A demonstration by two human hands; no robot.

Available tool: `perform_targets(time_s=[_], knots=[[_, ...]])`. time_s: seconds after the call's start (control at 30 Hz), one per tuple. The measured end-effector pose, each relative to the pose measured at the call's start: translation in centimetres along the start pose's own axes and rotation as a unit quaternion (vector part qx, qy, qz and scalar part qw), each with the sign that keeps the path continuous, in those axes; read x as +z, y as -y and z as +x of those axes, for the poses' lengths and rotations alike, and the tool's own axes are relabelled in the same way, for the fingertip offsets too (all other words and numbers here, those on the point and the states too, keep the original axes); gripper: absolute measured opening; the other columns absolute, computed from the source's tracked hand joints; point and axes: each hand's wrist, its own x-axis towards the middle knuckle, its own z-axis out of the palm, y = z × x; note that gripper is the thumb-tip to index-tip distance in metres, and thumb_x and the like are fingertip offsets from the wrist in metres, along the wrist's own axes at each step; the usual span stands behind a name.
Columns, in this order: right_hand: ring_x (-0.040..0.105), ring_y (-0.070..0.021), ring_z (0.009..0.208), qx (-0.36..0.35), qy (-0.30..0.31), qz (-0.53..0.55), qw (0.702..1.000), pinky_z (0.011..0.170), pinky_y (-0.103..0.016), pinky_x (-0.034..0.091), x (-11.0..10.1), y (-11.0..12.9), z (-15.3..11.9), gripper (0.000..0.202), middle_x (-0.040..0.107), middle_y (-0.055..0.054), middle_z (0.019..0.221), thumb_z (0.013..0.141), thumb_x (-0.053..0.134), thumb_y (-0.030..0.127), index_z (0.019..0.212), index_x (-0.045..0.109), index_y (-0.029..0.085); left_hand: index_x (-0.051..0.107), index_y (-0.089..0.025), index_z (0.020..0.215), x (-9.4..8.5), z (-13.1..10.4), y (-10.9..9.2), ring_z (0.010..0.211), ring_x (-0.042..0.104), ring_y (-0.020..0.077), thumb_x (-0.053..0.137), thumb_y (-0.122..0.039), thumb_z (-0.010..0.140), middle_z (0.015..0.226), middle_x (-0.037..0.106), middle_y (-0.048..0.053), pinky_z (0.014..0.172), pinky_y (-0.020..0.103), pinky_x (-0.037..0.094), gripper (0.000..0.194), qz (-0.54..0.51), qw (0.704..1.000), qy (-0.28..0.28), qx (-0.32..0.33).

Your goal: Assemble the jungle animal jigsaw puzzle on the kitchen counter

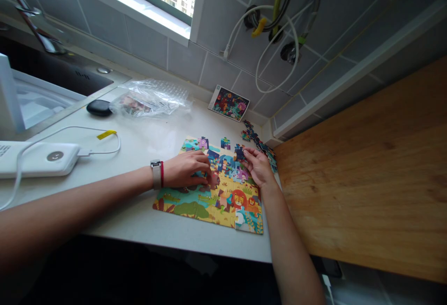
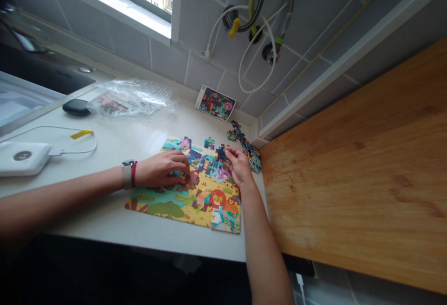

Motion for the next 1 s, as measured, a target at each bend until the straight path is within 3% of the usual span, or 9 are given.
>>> perform_targets(time_s=[0.13,0.27,0.37,0.63,0.8,0.87,1.0], knots=[[0.071,-0.0136,0.077,-0.001,-0.015,0.021,1.000,0.068,-0.024,0.063,0.4,0.4,-0.2,0.041,0.075,0.001,0.084,0.054,0.099,0.036,0.082,0.073,0.022,0.076,-0.022,0.105,0.0,0.0,0.0,0.094,0.065,0.0213,0.066,-0.038,0.100,0.101,0.072,0.007,0.086,0.034,0.048,0.019,0.004,1.000,0.002,-0.002],[0.067,-0.0119,0.068,-0.005,-0.040,-0.004,0.999,0.056,-0.020,0.056,0.4,0.7,-0.3,0.045,0.073,0.002,0.077,0.050,0.100,0.040,0.080,0.073,0.021,0.076,-0.022,0.105,0.1,0.0,0.1,0.094,0.065,0.0216,0.065,-0.038,0.100,0.103,0.072,0.007,0.087,0.035,0.048,0.020,0.014,1.000,0.012,-0.006],[0.063,-0.0110,0.062,-0.015,-0.048,-0.035,0.998,0.047,-0.018,0.047,0.5,0.8,-0.5,0.045,0.070,0.003,0.072,0.051,0.099,0.042,0.081,0.073,0.021,0.076,-0.023,0.106,0.0,0.0,0.2,0.094,0.065,0.0217,0.066,-0.038,0.100,0.102,0.071,0.007,0.087,0.035,0.048,0.020,0.013,1.000,0.012,-0.005],[0.069,-0.0181,0.076,-0.039,0.001,-0.090,0.995,0.060,-0.026,0.054,1.0,0.8,-1.0,0.048,0.077,-0.003,0.088,0.058,0.092,0.058,0.086,0.078,0.022,0.077,-0.023,0.104,-0.1,0.0,0.1,0.092,0.065,0.0213,0.066,-0.041,0.100,0.101,0.072,0.007,0.084,0.034,0.048,0.021,0.004,1.000,0.008,-0.002],[0.065,-0.0167,0.064,-0.050,-0.005,-0.139,0.989,0.051,-0.026,0.048,0.6,0.9,-0.9,0.046,0.076,-0.002,0.079,0.060,0.091,0.059,0.084,0.078,0.022,0.076,-0.023,0.104,0.0,0.0,0.1,0.093,0.065,0.0221,0.066,-0.038,0.100,0.103,0.072,0.007,0.084,0.034,0.047,0.019,0.006,1.000,0.015,-0.011],[0.063,-0.0154,0.060,-0.047,0.036,-0.159,0.985,0.049,-0.024,0.047,0.6,1.2,-1.4,0.042,0.075,-0.002,0.074,0.060,0.092,0.056,0.079,0.077,0.022,0.076,-0.022,0.106,-0.1,0.0,0.0,0.094,0.065,0.0220,0.065,-0.038,0.100,0.104,0.072,0.007,0.085,0.034,0.047,0.020,0.008,1.000,0.022,-0.013],[0.063,-0.0139,0.060,-0.026,0.177,-0.210,0.961,0.051,-0.023,0.047,1.3,2.1,-2.8,0.035,0.074,-0.002,0.073,0.062,0.093,0.050,0.073,0.076,0.020,0.076,-0.022,0.105,-0.3,0.1,-0.1,0.093,0.064,0.0213,0.064,-0.037,0.101,0.104,0.072,0.007,0.085,0.034,0.047,0.020,0.003,1.000,0.019,-0.012]])
